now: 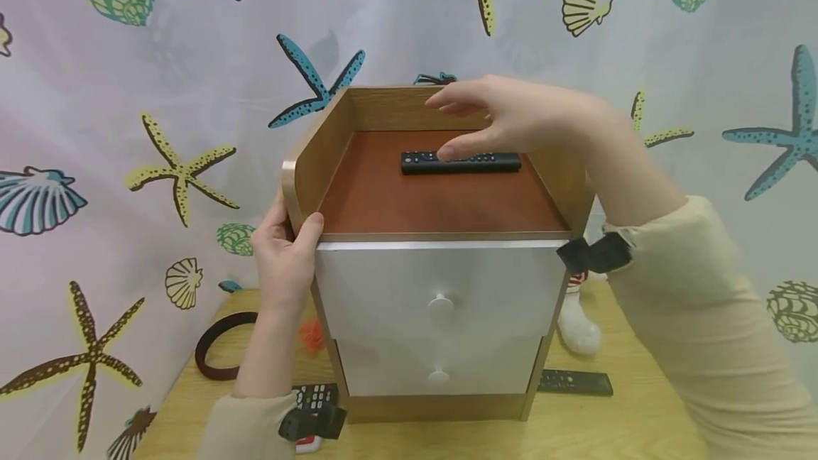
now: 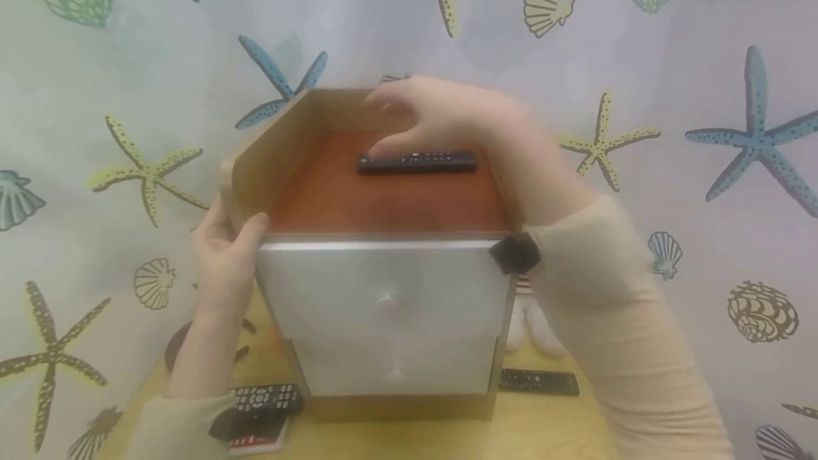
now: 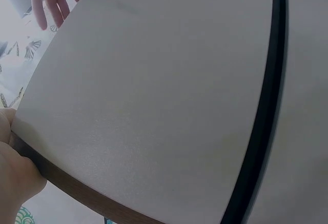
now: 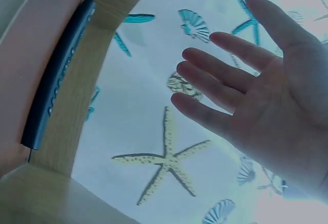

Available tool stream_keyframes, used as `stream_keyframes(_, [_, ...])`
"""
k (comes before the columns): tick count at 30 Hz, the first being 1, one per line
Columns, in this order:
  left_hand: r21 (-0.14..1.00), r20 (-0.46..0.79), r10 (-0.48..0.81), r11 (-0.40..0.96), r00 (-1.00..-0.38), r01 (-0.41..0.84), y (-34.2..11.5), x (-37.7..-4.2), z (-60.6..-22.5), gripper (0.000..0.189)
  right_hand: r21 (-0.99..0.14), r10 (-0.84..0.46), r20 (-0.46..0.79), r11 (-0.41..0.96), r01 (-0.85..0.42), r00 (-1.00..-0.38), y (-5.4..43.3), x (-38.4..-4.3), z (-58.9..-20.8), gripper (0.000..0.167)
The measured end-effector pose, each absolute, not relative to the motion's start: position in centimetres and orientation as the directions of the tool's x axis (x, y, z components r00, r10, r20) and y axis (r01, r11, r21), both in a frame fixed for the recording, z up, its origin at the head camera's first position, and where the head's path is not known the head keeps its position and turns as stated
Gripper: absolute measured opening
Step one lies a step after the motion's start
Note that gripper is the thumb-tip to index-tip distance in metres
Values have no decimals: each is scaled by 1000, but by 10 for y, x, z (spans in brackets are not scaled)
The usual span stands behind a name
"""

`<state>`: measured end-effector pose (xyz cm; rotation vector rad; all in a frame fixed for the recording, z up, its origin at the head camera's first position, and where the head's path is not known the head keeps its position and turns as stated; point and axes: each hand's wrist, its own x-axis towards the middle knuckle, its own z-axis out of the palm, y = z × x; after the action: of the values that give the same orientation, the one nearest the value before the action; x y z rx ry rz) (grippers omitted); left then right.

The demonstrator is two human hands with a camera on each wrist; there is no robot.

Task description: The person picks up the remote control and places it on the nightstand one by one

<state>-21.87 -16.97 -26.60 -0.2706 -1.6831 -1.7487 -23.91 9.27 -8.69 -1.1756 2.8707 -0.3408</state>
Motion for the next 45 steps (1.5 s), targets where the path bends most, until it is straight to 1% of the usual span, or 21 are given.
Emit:
stream_keyframes(4, [804, 579, -326, 72, -748, 591, -169, -220, -266, 56, -232, -701, 144, 662, -712, -699, 112, -220, -97, 64])
stream_keyframes(10, [801, 576, -332, 52, -746, 596, -168, -221, -268, 55, -261, -702, 248, 615, -744, -667, 143, -195, -122, 63])
stream_keyframes(13, [798, 581, -334, 53, -742, 600, -168, -221, -268, 55, -289, -680, 297, 605, -742, -670, 163, -182, -137, 62])
stream_keyframes(17, [800, 580, -324, 53, -747, 598, -168, -220, -266, 55, -271, -641, 376, 615, -741, -669, 189, -172, -159, 62])
stream_keyframes(19, [802, 577, -324, 53, -750, 594, -168, -219, -266, 55, -266, -634, 420, 599, -756, -650, 201, -170, -171, 62])
stream_keyframes(23, [800, 579, -328, 49, -747, 598, -167, -218, -265, 54, -308, -604, 491, 553, -774, -627, 224, -164, -197, 60])
stream_keyframes(27, [798, 582, -324, 50, -746, 601, -167, -219, -265, 55, -368, -572, 559, 478, -797, -601, 246, -162, -226, 59])
stream_keyframes(28, [797, 583, -323, 49, -745, 602, -167, -219, -265, 55, -409, -560, 561, 452, -793, -609, 251, -162, -233, 59])
stream_keyframes(30, [797, 583, -324, 47, -745, 602, -168, -219, -265, 55, -519, -555, 583, 308, -797, -594, 262, -164, -248, 59])
stream_keyframes(32, [794, 584, -324, 39, -744, 606, -168, -219, -266, 55, -625, -557, 583, 158, -764, -592, 272, -167, -263, 59])
stream_keyframes(34, [790, 588, -321, 31, -742, 613, -168, -220, -266, 55, -705, -556, 567, 55, -707, -608, 281, -168, -276, 60])
stream_keyframes(35, [789, 589, -320, 30, -742, 613, -168, -220, -266, 55, -723, -556, 567, 18, -691, -608, 285, -169, -283, 60])
stream_keyframes(39, [792, 586, -315, 31, -746, 609, -168, -220, -266, 55, -782, -518, 489, 95, -616, -701, 293, -169, -305, 58])
stream_keyframes(41, [791, 586, -319, 27, -745, 611, -168, -220, -266, 55, -807, -500, 457, 113, -579, -736, 295, -171, -316, 55])
stream_keyframes(45, [786, 590, -323, 21, -740, 618, -169, -220, -267, 55, -857, -482, 402, 103, -506, -778, 297, -180, -342, 53])
